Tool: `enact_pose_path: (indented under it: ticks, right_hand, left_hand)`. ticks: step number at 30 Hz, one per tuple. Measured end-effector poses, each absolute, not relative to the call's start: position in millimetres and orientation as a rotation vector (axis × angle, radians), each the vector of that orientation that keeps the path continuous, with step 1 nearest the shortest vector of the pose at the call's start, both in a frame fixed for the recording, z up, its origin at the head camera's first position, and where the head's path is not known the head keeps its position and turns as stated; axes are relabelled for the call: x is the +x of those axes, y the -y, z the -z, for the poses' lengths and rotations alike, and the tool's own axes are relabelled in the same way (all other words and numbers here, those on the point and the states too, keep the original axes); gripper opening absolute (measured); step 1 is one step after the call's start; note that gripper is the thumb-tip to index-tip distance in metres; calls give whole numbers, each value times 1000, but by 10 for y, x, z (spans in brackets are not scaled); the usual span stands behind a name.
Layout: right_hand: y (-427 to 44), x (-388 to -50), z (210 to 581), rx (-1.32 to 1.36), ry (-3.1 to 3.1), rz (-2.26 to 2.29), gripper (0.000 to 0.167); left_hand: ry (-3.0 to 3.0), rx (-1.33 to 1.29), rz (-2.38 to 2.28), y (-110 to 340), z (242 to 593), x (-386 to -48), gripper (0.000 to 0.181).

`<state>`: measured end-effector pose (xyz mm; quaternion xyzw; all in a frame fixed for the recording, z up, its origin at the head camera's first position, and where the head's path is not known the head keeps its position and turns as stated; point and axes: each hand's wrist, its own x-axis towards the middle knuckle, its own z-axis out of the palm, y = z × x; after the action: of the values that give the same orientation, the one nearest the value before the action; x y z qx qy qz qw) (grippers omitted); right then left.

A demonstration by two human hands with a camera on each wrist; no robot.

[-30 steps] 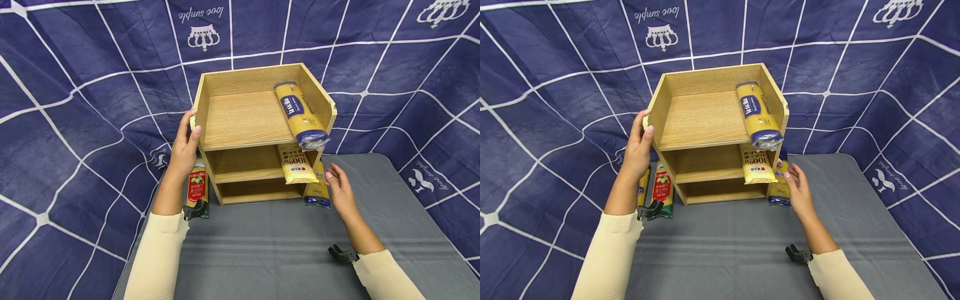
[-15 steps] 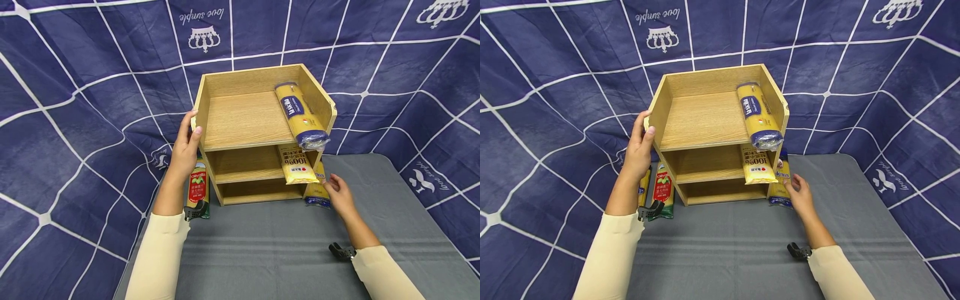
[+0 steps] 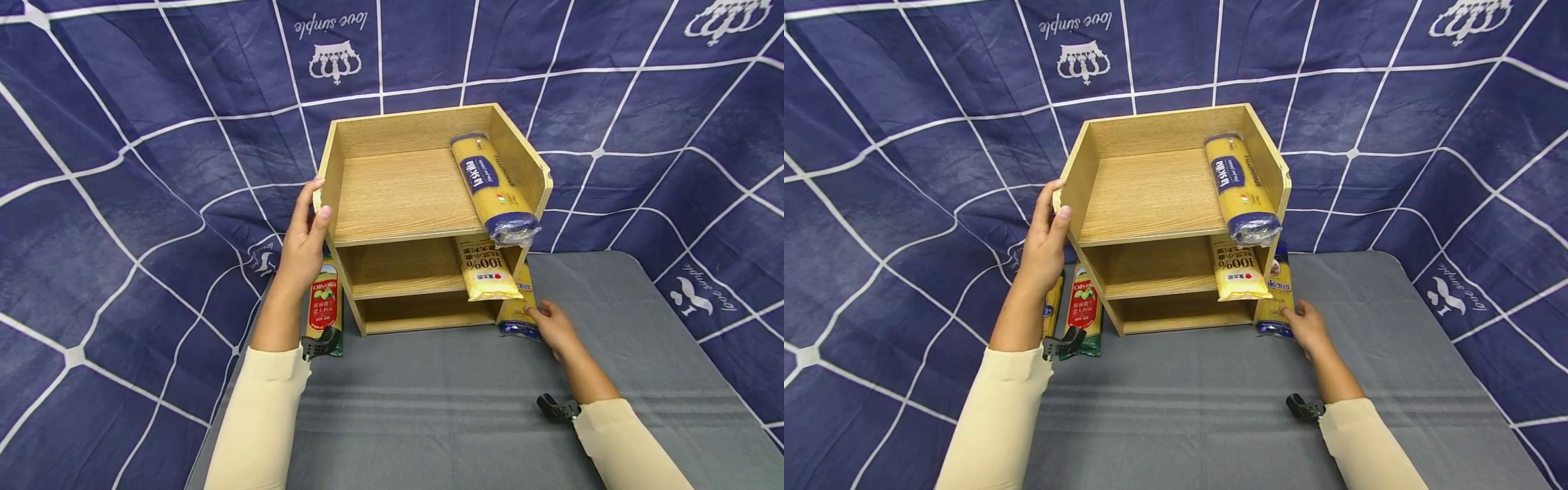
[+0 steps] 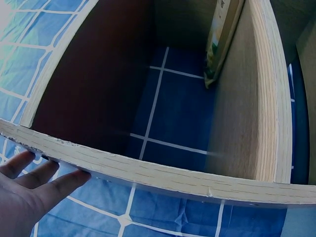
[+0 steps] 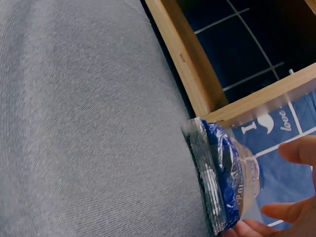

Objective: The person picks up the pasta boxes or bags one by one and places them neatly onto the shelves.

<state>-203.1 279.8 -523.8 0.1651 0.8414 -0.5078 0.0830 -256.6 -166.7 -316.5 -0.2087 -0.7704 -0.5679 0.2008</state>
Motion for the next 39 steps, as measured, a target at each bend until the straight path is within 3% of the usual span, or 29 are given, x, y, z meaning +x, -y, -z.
enact_pose_path:
  ticks: [9,16,20,32,39]
  right_hand:
    - [-2813,-2113,5206,465,-2448,1424,82]
    - [-2873,-2187,5199,372,-2396,1522,44]
    - [-2895,-2213,5223,358,-2287,1591,30]
    - [-2870,-2185,5281,364,-2382,1375,51]
    - [-2856,-2165,5294,345,-2320,1466,48]
  left_hand:
    - [2160,-562,1595,1672,3166,-2575,47]
    - [2148,-561,1620,1689,3168,-2575,47]
    - [2157,-569,1582,1682,3168,-2575,46]
    - [2126,-604,1597,1645,3167,-2566,45]
    - [2131,-601,1594,1649,3164,-2561,44]
